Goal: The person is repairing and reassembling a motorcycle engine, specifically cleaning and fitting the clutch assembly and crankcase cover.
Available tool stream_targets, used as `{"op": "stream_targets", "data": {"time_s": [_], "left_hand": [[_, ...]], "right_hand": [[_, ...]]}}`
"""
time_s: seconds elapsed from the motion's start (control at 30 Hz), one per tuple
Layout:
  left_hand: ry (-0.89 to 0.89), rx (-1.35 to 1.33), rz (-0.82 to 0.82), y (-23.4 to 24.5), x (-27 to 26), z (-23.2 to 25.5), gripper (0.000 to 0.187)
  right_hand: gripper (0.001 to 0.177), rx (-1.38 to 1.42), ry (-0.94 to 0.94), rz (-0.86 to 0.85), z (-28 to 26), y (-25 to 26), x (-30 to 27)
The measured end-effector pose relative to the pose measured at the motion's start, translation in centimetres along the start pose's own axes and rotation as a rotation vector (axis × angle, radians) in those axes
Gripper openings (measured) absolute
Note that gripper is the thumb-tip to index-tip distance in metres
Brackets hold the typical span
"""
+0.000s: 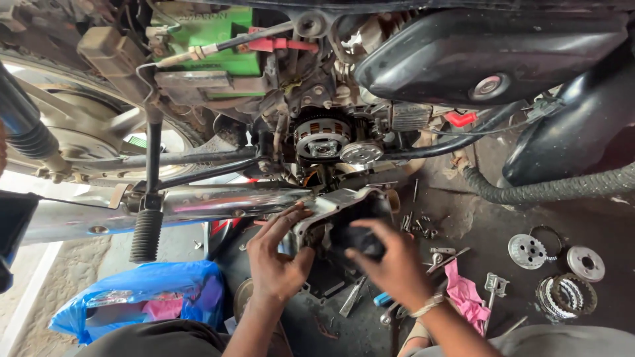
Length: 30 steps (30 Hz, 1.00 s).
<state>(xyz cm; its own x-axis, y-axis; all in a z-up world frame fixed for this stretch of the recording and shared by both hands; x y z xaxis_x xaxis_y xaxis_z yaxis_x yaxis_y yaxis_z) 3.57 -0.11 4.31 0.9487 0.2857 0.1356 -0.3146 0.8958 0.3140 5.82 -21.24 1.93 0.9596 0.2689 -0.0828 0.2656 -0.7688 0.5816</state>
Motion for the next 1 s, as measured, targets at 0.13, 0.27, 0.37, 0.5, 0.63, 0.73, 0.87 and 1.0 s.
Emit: {"op": "stream_targets", "data": {"time_s": [0.13,0.27,0.37,0.5,0.63,0.73,0.87,1.0], "left_hand": [[-0.016,-0.024,0.031,-0.1,-0.1,-1.3,0.053],[-0.082,-0.029,0.108,0.1,-0.7,-1.7,0.049],[-0.077,-0.047,0.162,0.0,-0.4,-2.2,0.047],[-0.035,-0.054,0.219,0.0,-0.4,-2.6,0.043],[-0.053,-0.041,0.233,-0.1,-0.7,-2.4,0.043],[-0.069,-0.02,0.228,-0.2,-1.0,-2.6,0.043],[-0.116,-0.025,0.216,-0.3,-1.4,-2.4,0.045],[-0.142,-0.009,0.194,-0.1,-1.5,-2.5,0.044]], "right_hand": [[0.052,-0.126,0.463,0.022,-1.0,-3.9,-0.4],[0.045,-0.497,0.789,0.047,-4.8,-5.4,-1.7],[0.035,-0.417,0.815,-0.024,-4.0,-5.7,-1.1],[0.016,-0.26,0.605,-0.214,-1.4,-6.3,0.2],[0.015,-0.241,0.605,-0.196,-0.4,-7.0,0.8],[0.013,-0.202,0.708,-0.088,-0.7,-7.2,0.9],[0.014,-0.132,0.664,-0.196,0.4,-7.7,1.7],[0.018,0.049,0.932,-0.157,4.0,-9.0,3.0]]}}
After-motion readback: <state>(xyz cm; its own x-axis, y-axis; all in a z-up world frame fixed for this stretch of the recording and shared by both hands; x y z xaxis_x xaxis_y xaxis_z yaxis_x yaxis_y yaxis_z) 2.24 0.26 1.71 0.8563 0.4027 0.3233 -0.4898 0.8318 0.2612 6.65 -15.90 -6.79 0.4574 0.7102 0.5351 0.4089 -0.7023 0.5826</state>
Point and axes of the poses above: each hand's wrist, its own x-axis towards the middle knuckle, its own y-axis out of the back of the hand, z = x × y, the point moved 5 cm from there along x, towards the middle knuckle, and after that the axes turned 13 degrees about y, right-handed, at the moved point
